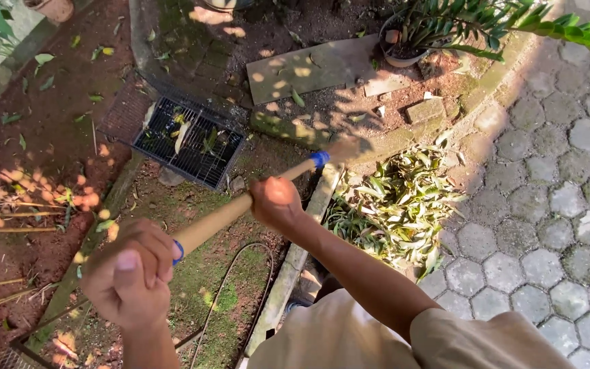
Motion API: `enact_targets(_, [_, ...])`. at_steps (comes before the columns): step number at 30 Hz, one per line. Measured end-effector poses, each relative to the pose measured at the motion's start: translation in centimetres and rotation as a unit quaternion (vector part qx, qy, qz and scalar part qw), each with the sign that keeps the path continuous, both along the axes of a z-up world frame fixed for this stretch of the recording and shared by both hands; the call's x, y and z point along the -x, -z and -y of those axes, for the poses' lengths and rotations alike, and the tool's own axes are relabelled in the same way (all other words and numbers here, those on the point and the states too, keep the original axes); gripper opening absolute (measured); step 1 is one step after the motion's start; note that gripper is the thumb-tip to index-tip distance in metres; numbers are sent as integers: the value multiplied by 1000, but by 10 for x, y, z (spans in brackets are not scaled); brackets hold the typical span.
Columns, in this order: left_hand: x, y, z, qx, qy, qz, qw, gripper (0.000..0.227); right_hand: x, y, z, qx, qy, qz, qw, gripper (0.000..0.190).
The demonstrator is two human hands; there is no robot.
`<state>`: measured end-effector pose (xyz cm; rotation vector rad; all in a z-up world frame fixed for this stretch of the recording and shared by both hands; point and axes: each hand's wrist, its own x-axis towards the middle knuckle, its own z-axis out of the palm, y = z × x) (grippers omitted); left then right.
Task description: Sweeping dry leaves on a paved outdoor area using a broom to clear the path.
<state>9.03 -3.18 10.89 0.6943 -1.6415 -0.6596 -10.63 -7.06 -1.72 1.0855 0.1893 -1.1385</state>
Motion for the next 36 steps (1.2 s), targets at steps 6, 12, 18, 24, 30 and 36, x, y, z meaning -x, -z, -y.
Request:
enact_targets(6, [56,59,-4,28,19,143,989,39,2,121,21,267,-224,-937,-30,7])
enact_targets(12, [54,59,7,-20,41,157,987,49,6,99,9,291,-441,-848,41,5])
enact_targets(18, [14,15,5,13,26,45,999,48,5,38,5,300,-537,-764,194,16])
enact_targets(24, [66,-6,-16,59,50,110,991,37,23,72,25,278,-256,-926,-26,22])
enact_targets(30, [107,26,8,69,70,170,981,32,30,103,98,322,-86,-942,32,6])
enact_targets(36, [129,166,103,22,33,164,986,44,60,171,186,381,-264,-884,65,39])
